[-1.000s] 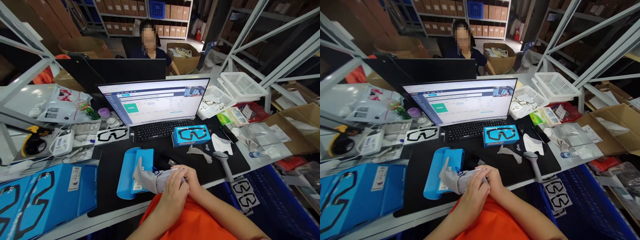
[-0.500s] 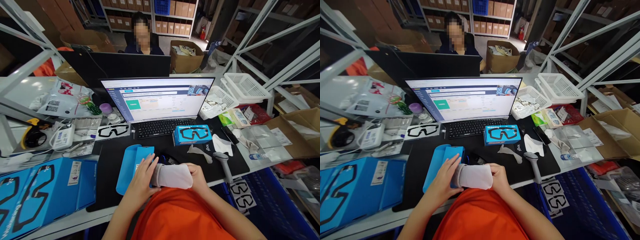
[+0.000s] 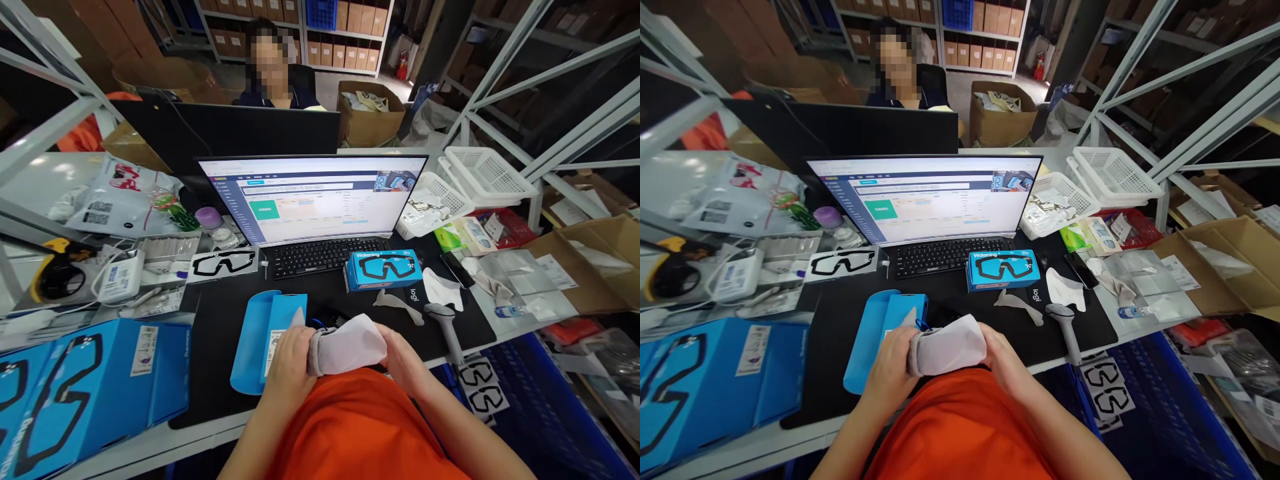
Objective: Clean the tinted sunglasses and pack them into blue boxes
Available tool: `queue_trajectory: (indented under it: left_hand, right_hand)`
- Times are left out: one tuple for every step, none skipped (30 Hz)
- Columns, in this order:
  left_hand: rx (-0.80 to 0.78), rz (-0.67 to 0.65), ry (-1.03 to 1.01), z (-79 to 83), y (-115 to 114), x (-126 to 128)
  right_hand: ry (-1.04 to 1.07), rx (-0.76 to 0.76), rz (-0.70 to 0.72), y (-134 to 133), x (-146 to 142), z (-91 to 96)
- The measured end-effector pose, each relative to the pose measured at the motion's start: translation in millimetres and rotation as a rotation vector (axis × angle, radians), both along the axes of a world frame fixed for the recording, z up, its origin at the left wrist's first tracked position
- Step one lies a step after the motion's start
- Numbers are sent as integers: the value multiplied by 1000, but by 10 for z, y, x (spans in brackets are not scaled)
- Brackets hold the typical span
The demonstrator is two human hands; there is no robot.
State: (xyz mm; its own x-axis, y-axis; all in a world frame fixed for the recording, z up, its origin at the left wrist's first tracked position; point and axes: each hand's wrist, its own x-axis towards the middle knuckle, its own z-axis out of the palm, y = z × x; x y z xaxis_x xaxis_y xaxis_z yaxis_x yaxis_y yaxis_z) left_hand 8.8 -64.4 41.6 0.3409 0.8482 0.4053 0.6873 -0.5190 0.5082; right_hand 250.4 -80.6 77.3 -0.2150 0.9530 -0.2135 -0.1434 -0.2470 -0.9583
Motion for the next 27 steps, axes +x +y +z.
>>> queue_trajectory:
  left_hand:
    - [3,23,0,-14,-20,28]
    - [-1,48,-6,-27,-37,60]
    - [-2,72,-20,-37,-49,94]
    - [6,95,-39,-43,-50,128]
    - [25,118,-62,-43,-39,161]
    - [53,138,-86,-36,-13,190]
    - [88,155,-109,-20,29,214]
    - [125,164,-131,6,85,233]
    - [160,163,-150,43,152,246]
    - [187,156,-166,88,226,253]
    - [213,143,-180,138,300,257]
    - [237,127,-190,192,370,257]
    - [260,112,-199,243,432,257]
    - [280,99,-204,290,483,257]
    - [294,89,-207,331,521,260]
    - [300,81,-206,363,548,264]
    - [295,71,-201,388,564,271]
    - [284,62,-194,407,572,280]
    - [273,52,-187,421,573,290]
    - [266,42,-182,431,572,299]
    - [263,30,-179,439,568,306]
    - [263,19,-177,446,564,312]
    - [265,9,-176,454,560,315]
    - [263,-2,-174,461,557,316]
    - [257,-13,-171,469,554,315]
    - [245,-21,-168,479,551,313]
    - [229,-27,-162,490,548,311]
  right_hand:
    - [-77,63,-52,11,-32,-2]
    - [-188,128,-118,32,-75,-3]
    - [-311,190,-195,63,-128,-2]
    - [-426,246,-270,105,-185,7]
    - [-515,302,-336,154,-240,23]
    - [-568,362,-387,210,-289,48]
    - [-590,429,-421,268,-328,82]
    - [-591,499,-444,324,-354,123]
    - [-582,563,-459,376,-369,170]
    - [-567,617,-469,421,-372,219]
    - [-552,659,-476,457,-367,267]
    - [-543,690,-481,483,-355,311]
    - [-539,711,-490,500,-341,349]
    - [-540,725,-501,509,-325,380]
    - [-543,733,-518,511,-310,403]
    - [-546,739,-540,509,-296,420]
    - [-548,743,-561,504,-285,431]
    - [-547,744,-580,497,-276,438]
    - [-544,742,-597,489,-270,442]
    - [-542,736,-611,482,-266,445]
    - [-539,726,-623,475,-263,446]
    - [-536,715,-633,470,-262,447]
    - [-532,704,-639,466,-262,447]
    - [-528,693,-643,463,-262,446]
    - [-525,680,-647,462,-261,443]
    - [-524,660,-652,463,-260,438]
    - [-526,631,-661,467,-259,431]
